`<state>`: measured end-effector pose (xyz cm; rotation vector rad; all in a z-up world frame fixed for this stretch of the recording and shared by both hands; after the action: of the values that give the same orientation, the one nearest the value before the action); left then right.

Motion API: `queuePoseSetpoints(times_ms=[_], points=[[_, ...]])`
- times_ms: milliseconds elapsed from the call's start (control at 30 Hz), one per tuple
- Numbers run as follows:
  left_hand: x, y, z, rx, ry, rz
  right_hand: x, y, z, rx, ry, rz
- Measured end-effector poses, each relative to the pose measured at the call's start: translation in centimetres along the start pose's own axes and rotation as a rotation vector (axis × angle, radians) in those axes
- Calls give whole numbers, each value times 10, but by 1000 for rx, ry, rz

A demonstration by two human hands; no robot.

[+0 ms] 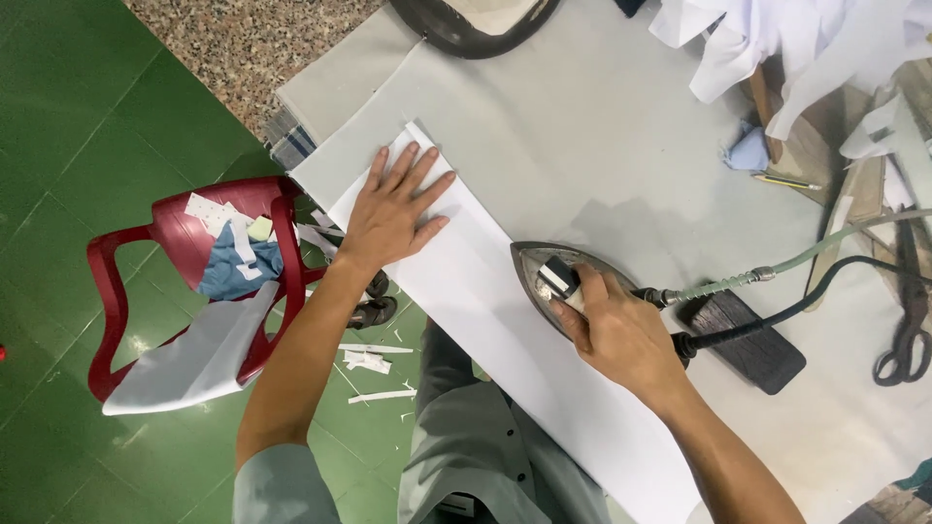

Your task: The person irons a long white fabric strip on a worktable using a steam iron and a black pressing block. They repeatedly smooth the fabric, reposition the block, and use a wooden ruler to press the edge while ironing.

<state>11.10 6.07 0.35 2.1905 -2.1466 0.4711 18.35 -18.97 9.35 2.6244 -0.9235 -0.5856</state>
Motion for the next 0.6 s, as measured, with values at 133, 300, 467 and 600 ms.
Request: queuePoseSetpoints(times_ms=[133,300,467,600], points=[[-1,3,7,27,0,11,-2,-1,-1,-3,-25,-4],[0,4,5,67,-56,-9,-2,0,-4,32,-11,-11],[-2,4,5,57,-26,-41,2,1,2,74,85,27],[-4,3,2,69,11,-51,2,-4,4,92,109,37]])
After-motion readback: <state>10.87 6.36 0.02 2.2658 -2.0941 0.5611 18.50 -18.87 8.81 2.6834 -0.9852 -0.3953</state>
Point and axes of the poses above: each hand's wrist, its own y-axis away from the middle knuckle, its own z-axis out of the palm, x = y × z, the point moved 10 cm from there along -y, towards the middle knuckle, and after that the axes turned 1 degree about y, right-handed, at the moved point
